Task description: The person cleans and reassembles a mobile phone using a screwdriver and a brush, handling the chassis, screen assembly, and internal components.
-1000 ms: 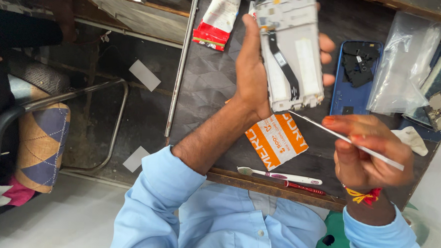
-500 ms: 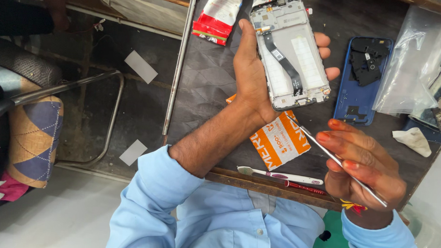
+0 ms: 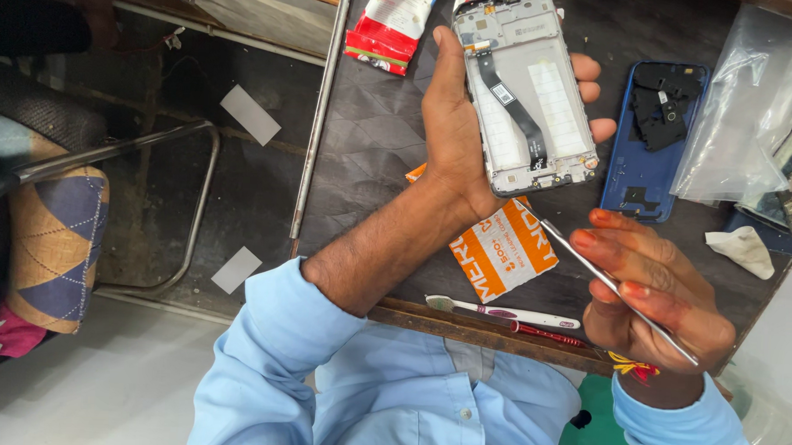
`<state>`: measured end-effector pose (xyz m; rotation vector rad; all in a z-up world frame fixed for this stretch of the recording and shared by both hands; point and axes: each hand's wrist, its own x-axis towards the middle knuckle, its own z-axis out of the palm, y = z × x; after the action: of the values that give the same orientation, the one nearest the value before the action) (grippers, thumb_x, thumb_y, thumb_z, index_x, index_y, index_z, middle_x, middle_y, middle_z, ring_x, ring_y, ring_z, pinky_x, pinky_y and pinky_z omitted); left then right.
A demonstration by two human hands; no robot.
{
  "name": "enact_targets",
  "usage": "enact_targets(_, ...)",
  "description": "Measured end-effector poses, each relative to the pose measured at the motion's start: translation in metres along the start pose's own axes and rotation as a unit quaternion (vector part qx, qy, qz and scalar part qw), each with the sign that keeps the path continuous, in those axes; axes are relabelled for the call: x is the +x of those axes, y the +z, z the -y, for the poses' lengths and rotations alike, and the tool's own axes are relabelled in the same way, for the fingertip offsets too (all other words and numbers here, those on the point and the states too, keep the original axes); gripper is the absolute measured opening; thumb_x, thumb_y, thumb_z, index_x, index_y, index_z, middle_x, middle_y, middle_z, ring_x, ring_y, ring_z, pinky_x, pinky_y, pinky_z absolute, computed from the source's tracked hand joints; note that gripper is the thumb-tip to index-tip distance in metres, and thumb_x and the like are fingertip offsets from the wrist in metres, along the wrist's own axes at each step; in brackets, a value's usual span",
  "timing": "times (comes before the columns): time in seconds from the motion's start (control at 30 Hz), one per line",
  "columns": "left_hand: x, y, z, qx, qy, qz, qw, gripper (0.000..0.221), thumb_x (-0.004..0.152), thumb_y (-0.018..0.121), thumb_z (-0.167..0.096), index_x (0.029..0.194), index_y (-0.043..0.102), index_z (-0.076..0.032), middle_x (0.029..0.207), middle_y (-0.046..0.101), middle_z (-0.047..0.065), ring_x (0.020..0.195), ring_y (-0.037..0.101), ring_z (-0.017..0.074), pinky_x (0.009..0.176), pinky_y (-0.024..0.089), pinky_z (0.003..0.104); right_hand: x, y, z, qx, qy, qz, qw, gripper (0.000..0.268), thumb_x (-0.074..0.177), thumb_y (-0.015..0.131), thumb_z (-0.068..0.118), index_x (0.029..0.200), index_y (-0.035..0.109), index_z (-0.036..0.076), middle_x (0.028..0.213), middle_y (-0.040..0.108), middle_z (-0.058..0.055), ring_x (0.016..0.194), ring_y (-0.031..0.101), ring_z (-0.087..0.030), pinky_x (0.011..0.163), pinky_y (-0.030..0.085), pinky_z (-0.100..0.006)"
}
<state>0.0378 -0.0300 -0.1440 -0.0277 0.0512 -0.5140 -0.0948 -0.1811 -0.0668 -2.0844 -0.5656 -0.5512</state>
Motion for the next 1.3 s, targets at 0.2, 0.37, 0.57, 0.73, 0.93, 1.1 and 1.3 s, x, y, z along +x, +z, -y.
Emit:
enact_targets(0.2,0.0,-0.001,0.0,0.004,-0.001,-0.011,1.0,0.1,0.106,0.025,-0.087,0.136,0.051,0.004,0.123,0.065,0.029,0.11,0.068,0.0374,0.092,0.061,0.063,0.0,0.001,-0.001,0.003,0.001,0.003,1.0,0.018,0.102,0.064,0.005,0.11,0.048,0.005,0.108,0.073,-0.022,0.106,0.075,-0.038,0.096,0.065,-0.056)
enact_targets(0.37,-0.001,0.0,0.001,0.008,-0.001,0.001,1.0,0.101,0.107,0.024,-0.087,0.136,0.052,0.006,0.123,0.065,0.029,0.11,0.069,0.0369,0.091,0.061,0.062,0.0,0.001,-0.002,-0.008,-0.004,0.011,1.0,0.018,0.102,0.064,0.003,0.11,0.048,0.004,0.108,0.073,-0.023,0.106,0.075,-0.039,0.097,0.064,-0.058)
enact_targets(0.57,0.0,-0.002,0.0,0.007,-0.003,0.003,1.0,0.101,0.107,0.023,-0.087,0.135,0.052,0.005,0.123,0.065,0.029,0.109,0.069,0.0365,0.092,0.062,0.061,-0.002,0.001,-0.002,-0.008,0.003,-0.005,1.0,0.02,0.105,0.064,0.006,0.112,0.045,0.004,0.11,0.073,-0.022,0.109,0.075,-0.038,0.096,0.064,-0.054)
enact_targets(0.73,0.0,-0.003,0.0,0.007,-0.002,-0.001,1.0,0.1,0.107,0.023,-0.087,0.136,0.051,0.005,0.123,0.065,0.029,0.11,0.069,0.0365,0.092,0.061,0.061,-0.003,0.001,-0.004,-0.007,-0.002,-0.009,1.0,0.023,0.105,0.063,0.007,0.113,0.042,0.004,0.109,0.073,-0.024,0.104,0.076,-0.038,0.095,0.064,-0.056)
enact_targets(0.93,0.0,-0.003,0.001,0.003,-0.002,0.006,1.0,0.099,0.107,0.025,-0.086,0.136,0.051,0.005,0.123,0.065,0.029,0.11,0.069,0.0366,0.093,0.061,0.063,-0.004,0.003,-0.008,-0.008,-0.016,-0.025,1.0,0.027,0.107,0.062,0.009,0.114,0.037,0.004,0.109,0.072,-0.024,0.106,0.076,-0.038,0.093,0.064,-0.054)
enact_targets(1.1,0.0,0.0,0.0,0.02,-0.004,-0.004,1.0,0.099,0.106,0.024,-0.086,0.135,0.051,0.005,0.121,0.065,0.028,0.108,0.069,0.0361,0.09,0.062,0.062,-0.012,0.0,-0.013,-0.002,-0.011,-0.022,1.0,0.025,0.106,0.063,0.009,0.115,0.039,0.004,0.104,0.072,-0.027,0.096,0.077,-0.039,0.091,0.062,-0.057)
enact_targets(1.3,-0.002,0.012,-0.007,0.085,0.0,0.051,0.995,0.095,0.115,0.024,-0.078,0.14,0.05,0.01,0.118,0.066,0.03,0.103,0.07,0.0317,0.087,0.065,0.051,-0.01,0.011,-0.023,0.076,-0.002,-0.17,0.982,0.029,0.107,0.068,0.018,0.114,0.045,0.003,0.093,0.069,-0.023,0.083,0.078,-0.034,0.082,0.068,-0.055)
